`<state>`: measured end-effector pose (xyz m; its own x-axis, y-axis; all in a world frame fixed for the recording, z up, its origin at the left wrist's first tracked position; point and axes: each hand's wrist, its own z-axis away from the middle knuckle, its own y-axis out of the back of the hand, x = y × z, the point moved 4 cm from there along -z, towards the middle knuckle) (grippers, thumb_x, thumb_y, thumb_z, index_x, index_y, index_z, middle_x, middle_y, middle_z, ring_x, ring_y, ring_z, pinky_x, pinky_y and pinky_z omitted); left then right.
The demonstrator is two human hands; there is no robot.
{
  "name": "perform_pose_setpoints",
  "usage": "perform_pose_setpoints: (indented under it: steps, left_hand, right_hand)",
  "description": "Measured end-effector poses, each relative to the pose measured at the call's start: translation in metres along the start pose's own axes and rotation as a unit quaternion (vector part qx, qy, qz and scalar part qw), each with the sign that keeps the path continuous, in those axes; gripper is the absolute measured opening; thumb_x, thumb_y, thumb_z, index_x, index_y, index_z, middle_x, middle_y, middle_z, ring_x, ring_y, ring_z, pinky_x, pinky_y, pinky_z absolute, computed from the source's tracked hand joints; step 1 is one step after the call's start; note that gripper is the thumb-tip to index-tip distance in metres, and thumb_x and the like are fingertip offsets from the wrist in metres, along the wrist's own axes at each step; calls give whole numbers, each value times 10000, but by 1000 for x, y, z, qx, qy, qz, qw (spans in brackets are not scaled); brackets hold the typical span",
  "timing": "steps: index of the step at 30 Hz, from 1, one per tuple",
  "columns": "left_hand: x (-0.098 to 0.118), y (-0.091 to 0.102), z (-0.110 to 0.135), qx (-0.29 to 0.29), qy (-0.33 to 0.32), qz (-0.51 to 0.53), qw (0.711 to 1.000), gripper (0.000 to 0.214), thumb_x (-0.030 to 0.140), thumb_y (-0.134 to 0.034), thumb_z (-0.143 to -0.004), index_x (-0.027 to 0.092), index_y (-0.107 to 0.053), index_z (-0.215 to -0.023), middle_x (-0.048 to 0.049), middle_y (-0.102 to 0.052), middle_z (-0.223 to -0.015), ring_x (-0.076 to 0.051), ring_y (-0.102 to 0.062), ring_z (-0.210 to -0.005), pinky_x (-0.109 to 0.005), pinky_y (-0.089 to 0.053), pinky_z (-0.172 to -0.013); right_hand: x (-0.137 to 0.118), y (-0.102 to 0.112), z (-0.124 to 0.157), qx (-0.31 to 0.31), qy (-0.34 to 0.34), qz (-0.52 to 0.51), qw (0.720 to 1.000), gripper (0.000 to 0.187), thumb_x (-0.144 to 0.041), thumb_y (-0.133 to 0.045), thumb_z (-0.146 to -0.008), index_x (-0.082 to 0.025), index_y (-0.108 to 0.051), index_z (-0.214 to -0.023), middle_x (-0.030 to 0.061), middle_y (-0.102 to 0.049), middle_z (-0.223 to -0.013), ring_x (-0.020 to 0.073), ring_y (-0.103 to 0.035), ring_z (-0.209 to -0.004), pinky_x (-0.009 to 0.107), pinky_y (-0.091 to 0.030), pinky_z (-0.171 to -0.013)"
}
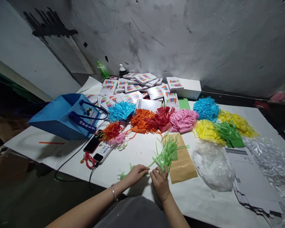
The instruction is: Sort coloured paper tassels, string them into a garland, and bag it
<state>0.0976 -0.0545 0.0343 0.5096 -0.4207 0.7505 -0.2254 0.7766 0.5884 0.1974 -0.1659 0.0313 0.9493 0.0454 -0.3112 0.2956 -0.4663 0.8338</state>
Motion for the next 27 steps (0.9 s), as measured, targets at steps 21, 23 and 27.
perform_pose_setpoints:
  steps: [21, 23, 27]
  left_hand:
    - [96, 3, 3, 23, 5, 398, 917, 325, 438, -738, -707, 128, -688, -791, -23, -639, -692, -142, -538, -649, -249, -398, -633]
    - [102, 9, 2, 27, -42, 301, 952, 242, 384, -716, -743, 147, -696, -789, -33, -668, -738, -158, -566, -708, -253, -409, -670]
    - [120, 14, -3, 48, -113, 147, 982, 189, 306, -602, -834, 160, -662, -730, -31, -639, -733, -155, -542, -719, -250, -395, -672]
  right_hand:
    - [5, 90, 5, 144, -209, -226, 940, 155, -259, -573, -905, -244, -656, -1036, 42, -691, -919, 214, -621, -926, 382, -464, -894]
    - [10, 92, 8, 146, -211, -215, 942, 215, -266, -562, -906, -235, -627, -1109, 60, -684, -959, 223, -609, -953, 382, -470, -882]
    - [16, 97, 4, 56, -251, -279, 925, 185, -296, -488, -931, -235, -647, -1003, 66, -649, -971, 209, -599, -926, 319, -481, -810]
